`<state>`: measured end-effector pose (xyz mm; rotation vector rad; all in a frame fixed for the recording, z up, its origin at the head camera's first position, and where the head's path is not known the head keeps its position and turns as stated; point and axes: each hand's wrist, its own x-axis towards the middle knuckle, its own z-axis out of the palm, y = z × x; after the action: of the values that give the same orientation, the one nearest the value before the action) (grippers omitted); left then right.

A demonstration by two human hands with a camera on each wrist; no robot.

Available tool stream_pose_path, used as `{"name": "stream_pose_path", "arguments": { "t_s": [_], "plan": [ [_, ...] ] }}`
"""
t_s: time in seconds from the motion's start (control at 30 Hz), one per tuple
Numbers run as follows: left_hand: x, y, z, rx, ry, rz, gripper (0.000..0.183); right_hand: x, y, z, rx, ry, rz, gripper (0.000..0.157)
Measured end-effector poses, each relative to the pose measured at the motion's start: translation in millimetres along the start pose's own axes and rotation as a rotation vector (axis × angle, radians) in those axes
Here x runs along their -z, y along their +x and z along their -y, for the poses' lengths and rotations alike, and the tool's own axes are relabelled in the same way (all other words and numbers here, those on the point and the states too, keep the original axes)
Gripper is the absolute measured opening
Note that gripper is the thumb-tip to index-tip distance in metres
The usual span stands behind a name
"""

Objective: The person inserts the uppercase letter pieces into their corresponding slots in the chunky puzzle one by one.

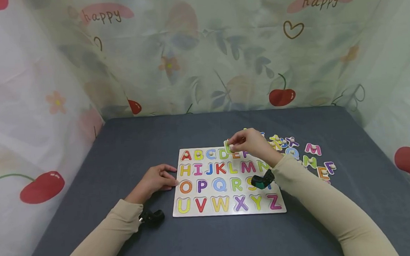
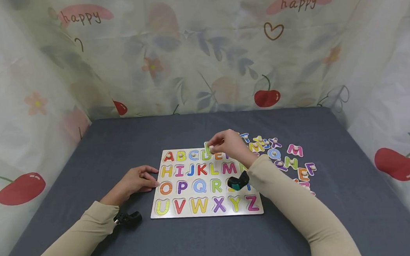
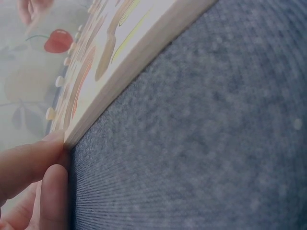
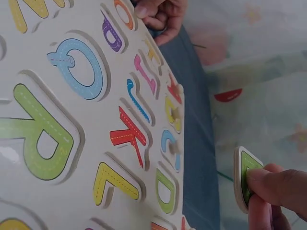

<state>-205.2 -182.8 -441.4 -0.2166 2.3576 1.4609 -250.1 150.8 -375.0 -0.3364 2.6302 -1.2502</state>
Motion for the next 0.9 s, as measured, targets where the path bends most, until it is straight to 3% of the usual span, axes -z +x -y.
{"name": "stream_pose_path", "arguments": {
  "t_s": [0.2, 0.4, 0.73, 0.9],
  "plan": [
    [0.1, 0.6, 0.9, -0.008, 0.003, -0.006, 0.049, -24.3, 22.5, -7.5, -0.034, 0.005, -0.035, 0.015],
    [-0.9, -0.4, 0.0, -0.008, 0.004, -0.004, 0.05, -40.7, 32.2, -17.6, -0.076, -0.008, -0.036, 0.014],
    [-0.4, -0.8, -0.6, -0.017, 0.017, -0.001, 0.049, -47.8, 36.3, -23.0, -0.05, -0.044, -0.053, 0.012],
    [-0.6, -2.1, -1.9, -0.02, 0.013, 0.002, 0.049, -47.1, 38.3, -24.1, -0.081, -0.061, -0.039, 0.013]
  ]
}}
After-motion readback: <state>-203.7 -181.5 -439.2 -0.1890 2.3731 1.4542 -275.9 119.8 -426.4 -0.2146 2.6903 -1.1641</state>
